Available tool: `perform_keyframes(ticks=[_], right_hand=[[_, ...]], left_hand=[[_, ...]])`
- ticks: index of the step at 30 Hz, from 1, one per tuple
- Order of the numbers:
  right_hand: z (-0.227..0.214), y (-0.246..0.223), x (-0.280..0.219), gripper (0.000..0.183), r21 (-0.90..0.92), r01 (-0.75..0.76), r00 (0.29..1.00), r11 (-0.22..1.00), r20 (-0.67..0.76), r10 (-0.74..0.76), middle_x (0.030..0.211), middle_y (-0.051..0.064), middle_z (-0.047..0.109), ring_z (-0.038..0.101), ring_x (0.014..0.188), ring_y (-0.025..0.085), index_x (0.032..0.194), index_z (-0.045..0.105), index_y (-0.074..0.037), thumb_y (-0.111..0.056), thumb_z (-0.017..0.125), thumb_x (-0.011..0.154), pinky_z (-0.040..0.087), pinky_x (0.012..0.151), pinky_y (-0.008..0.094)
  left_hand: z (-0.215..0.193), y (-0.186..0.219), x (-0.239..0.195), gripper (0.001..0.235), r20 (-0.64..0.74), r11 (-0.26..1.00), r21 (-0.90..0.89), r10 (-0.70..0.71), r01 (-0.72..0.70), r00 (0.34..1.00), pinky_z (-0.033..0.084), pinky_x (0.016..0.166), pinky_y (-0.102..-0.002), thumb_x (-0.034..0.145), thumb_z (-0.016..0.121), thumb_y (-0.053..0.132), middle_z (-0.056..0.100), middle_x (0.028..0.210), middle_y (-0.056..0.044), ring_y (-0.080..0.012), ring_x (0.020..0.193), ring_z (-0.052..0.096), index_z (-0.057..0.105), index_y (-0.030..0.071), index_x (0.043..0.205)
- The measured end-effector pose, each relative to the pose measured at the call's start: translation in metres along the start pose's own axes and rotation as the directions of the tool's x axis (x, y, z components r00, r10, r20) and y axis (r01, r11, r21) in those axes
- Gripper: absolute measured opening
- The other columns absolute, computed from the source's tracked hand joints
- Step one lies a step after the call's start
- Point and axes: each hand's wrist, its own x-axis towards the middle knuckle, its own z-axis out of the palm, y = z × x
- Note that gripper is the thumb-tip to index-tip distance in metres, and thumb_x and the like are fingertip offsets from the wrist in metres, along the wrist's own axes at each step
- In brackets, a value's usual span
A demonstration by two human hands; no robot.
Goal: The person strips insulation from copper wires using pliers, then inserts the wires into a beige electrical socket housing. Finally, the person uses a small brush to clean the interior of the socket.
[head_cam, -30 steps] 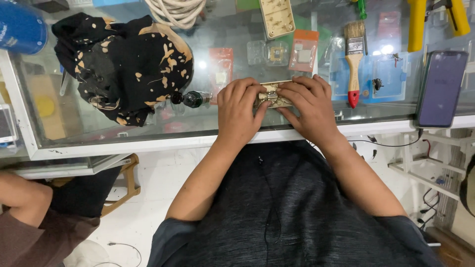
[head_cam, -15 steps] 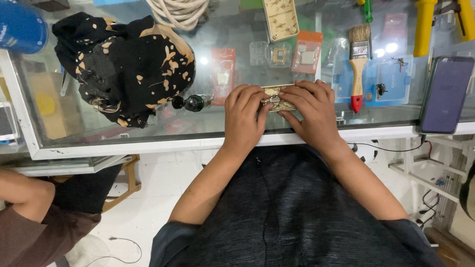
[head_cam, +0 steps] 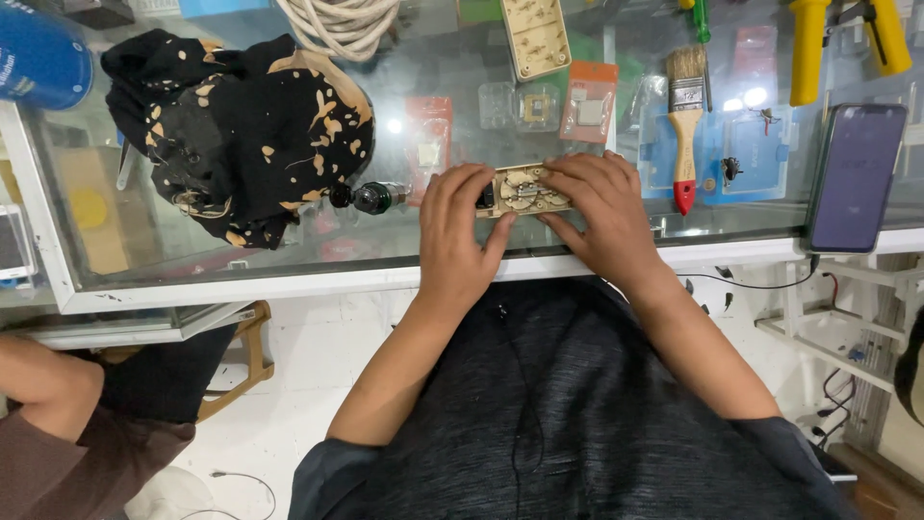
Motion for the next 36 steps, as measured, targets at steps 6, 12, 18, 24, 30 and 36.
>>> perform_keyframes(ticks=[6,12,18,24,30,36], right_hand=[[-0.037,-0.002,-0.006,0.060,0.026,-0.056,0.998,0.998,-0.019,0.057,0.144,0.012,0.064,0.052,0.140,0.037,0.138,0.065,-0.008,-0.012,0.091,0.084,0.035,0.119,0.047],[-0.038,-0.024,-0.022,0.079,-0.057,-0.117,0.989,0.991,0.082,0.122,0.159,0.028,0.045,0.040,0.148,0.046,0.154,0.046,0.006,-0.003,0.085,0.086,0.035,0.119,0.054],[-0.028,-0.023,-0.037,0.084,-0.395,-0.114,0.955,0.912,0.208,0.210,0.171,0.022,0.026,0.020,0.157,0.042,0.164,0.035,0.001,-0.033,0.073,0.098,0.022,0.120,0.064],[-0.026,-0.016,-0.041,0.082,-0.300,-0.124,0.974,0.946,0.146,0.174,0.171,0.019,0.028,0.017,0.158,0.039,0.163,0.039,-0.004,-0.029,0.078,0.094,0.021,0.120,0.062],[-0.020,-0.024,-0.042,0.069,-0.313,-0.148,0.972,0.938,0.127,0.196,0.172,0.014,0.027,0.017,0.157,0.044,0.160,0.048,-0.019,-0.029,0.074,0.097,0.021,0.116,0.070],[-0.015,-0.028,-0.044,0.066,-0.362,-0.155,0.973,0.919,0.103,0.204,0.170,0.017,0.031,0.024,0.156,0.044,0.160,0.048,-0.020,-0.024,0.072,0.098,0.027,0.112,0.070]], left_hand=[[-0.034,0.006,-0.030,0.041,0.021,0.996,-0.060,-0.062,0.063,0.998,0.045,0.106,-0.051,0.099,0.069,0.011,0.059,0.126,-0.013,-0.0346,0.121,0.058,0.056,0.002,0.136],[-0.020,0.001,-0.037,0.054,0.004,0.992,0.127,-0.008,0.007,1.000,0.049,0.104,-0.051,0.098,0.067,0.010,0.054,0.139,-0.021,-0.0388,0.124,0.057,0.051,0.002,0.148],[-0.006,0.007,-0.027,0.053,0.054,0.924,0.352,0.138,-0.148,0.989,0.036,0.108,-0.055,0.099,0.065,0.023,0.049,0.156,-0.013,-0.0370,0.138,0.048,0.056,0.016,0.150],[0.003,0.015,-0.010,0.042,0.100,0.897,0.361,0.235,-0.256,0.967,0.015,0.113,-0.072,0.096,0.062,0.023,0.058,0.148,-0.007,-0.0349,0.138,0.048,0.067,0.019,0.138],[0.011,0.008,-0.005,0.044,0.126,0.874,0.374,0.284,-0.311,0.950,0.016,0.111,-0.076,0.090,0.065,0.017,0.062,0.138,-0.011,-0.0363,0.132,0.053,0.069,0.018,0.134],[0.006,0.012,-0.003,0.044,0.154,0.856,0.384,0.309,-0.345,0.938,0.018,0.110,-0.075,0.089,0.066,0.012,0.062,0.137,-0.014,-0.0360,0.131,0.055,0.070,0.014,0.133]])
